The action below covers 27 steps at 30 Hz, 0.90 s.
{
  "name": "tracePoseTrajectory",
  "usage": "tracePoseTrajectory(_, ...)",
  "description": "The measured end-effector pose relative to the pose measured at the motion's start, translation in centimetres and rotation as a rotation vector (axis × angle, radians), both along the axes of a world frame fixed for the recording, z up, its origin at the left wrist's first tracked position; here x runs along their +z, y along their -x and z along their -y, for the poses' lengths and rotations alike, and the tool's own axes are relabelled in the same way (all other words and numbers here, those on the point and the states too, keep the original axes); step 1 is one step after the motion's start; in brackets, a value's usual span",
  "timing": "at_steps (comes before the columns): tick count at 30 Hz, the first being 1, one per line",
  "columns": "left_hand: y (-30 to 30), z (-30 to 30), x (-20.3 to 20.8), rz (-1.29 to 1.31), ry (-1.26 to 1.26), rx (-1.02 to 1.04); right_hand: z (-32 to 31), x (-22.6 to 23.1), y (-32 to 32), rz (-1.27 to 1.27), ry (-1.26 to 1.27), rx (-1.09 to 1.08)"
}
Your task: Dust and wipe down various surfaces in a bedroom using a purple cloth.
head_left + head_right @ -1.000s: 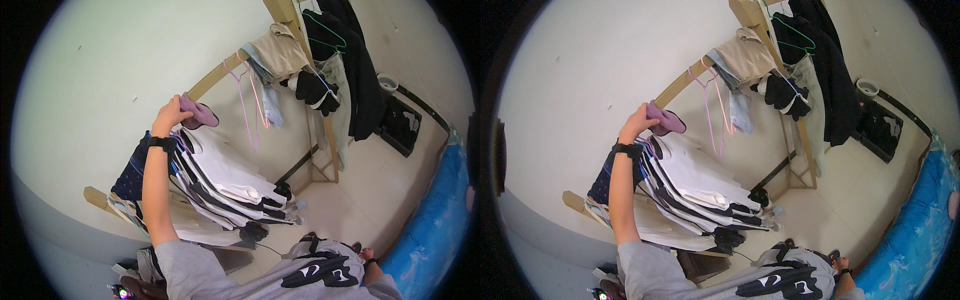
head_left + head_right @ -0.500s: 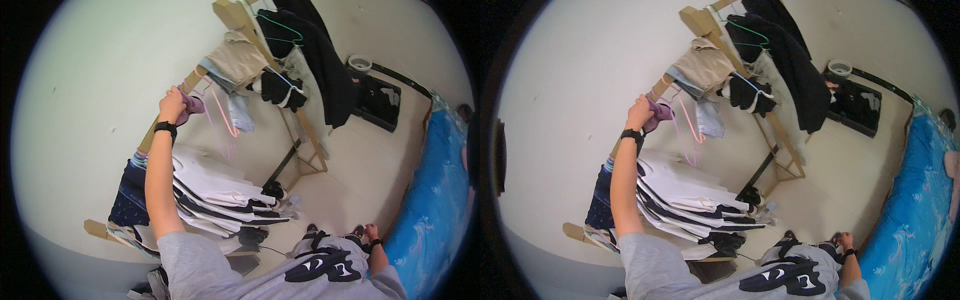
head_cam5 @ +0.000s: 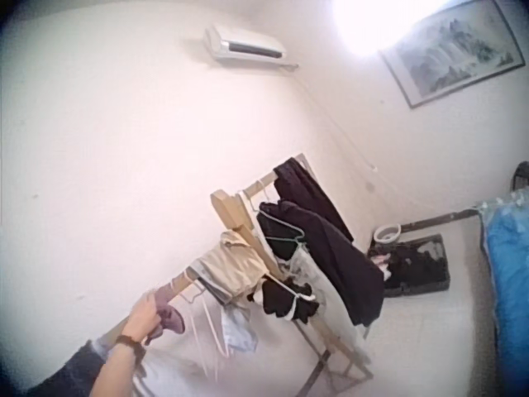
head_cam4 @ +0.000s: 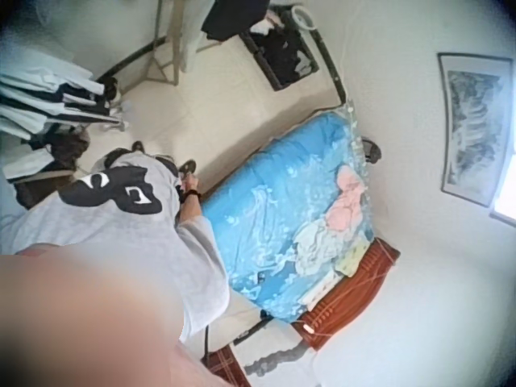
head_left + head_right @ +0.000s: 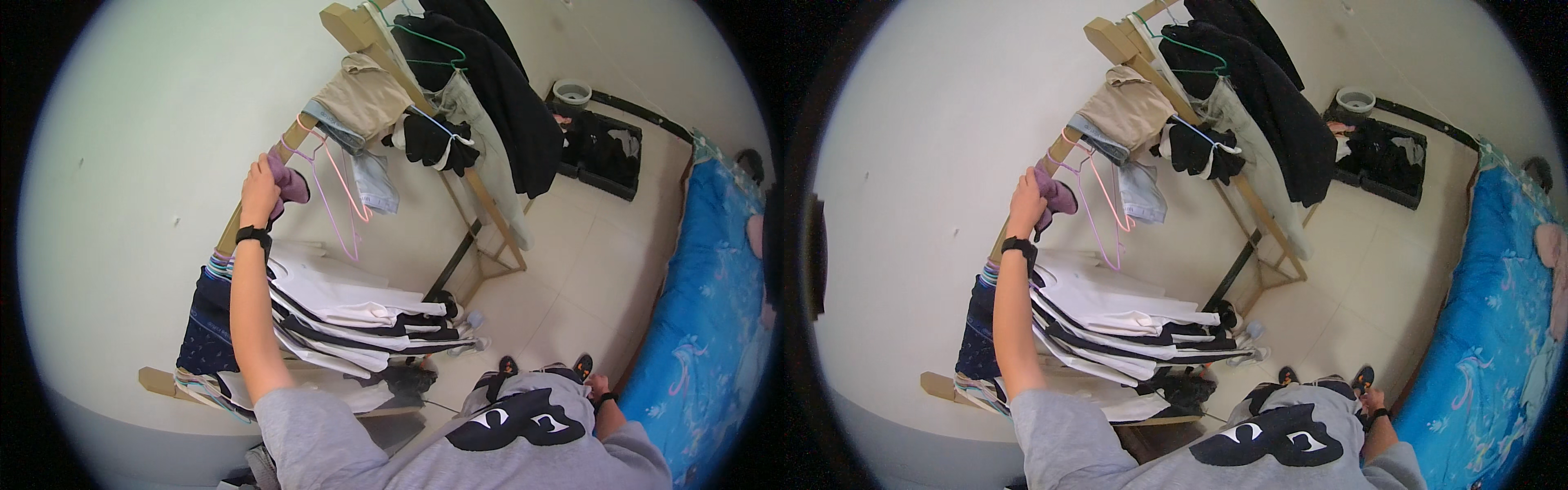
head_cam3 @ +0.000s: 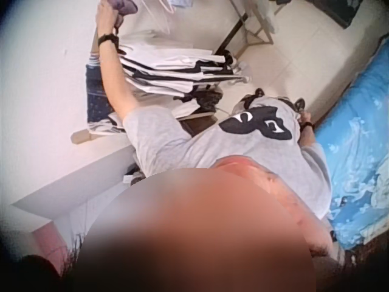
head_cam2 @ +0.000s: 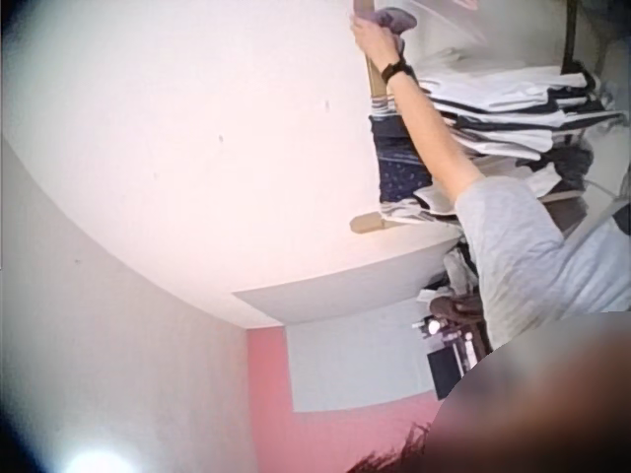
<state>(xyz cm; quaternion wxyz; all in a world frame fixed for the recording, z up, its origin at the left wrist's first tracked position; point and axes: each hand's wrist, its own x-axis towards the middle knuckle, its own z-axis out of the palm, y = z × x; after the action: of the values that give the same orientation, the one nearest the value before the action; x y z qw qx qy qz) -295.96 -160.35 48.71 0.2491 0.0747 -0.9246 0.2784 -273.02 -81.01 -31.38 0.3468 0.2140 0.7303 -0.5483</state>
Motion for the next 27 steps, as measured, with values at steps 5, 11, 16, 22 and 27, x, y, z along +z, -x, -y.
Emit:
tracePoseTrajectory(5,-4.9,-0.7,-0.1,-0.005,0.015,0.101,3.3,3.9,3.0,0.044,0.152,-0.369)
tracePoseTrajectory(11,-9.4,-4.6,1.7,-0.236,-0.095,0.124,1.7,7.8,6.1,0.029,0.128,-0.382)
tracePoseTrajectory(16,-14.0,-18.0,0.0,-0.223,-0.213,-0.002,-1.0,9.4,7.2,-0.015,0.178,-0.283)
tracePoseTrajectory(22,-15.8,-30.6,-18.8,0.183,-0.930,0.025,-6.4,6.9,5.6,0.075,0.120,-0.242)
tracePoseTrajectory(27,-18.4,-36.7,-36.6,0.576,-1.105,0.093,-14.3,3.6,-0.5,0.232,0.188,-0.163)
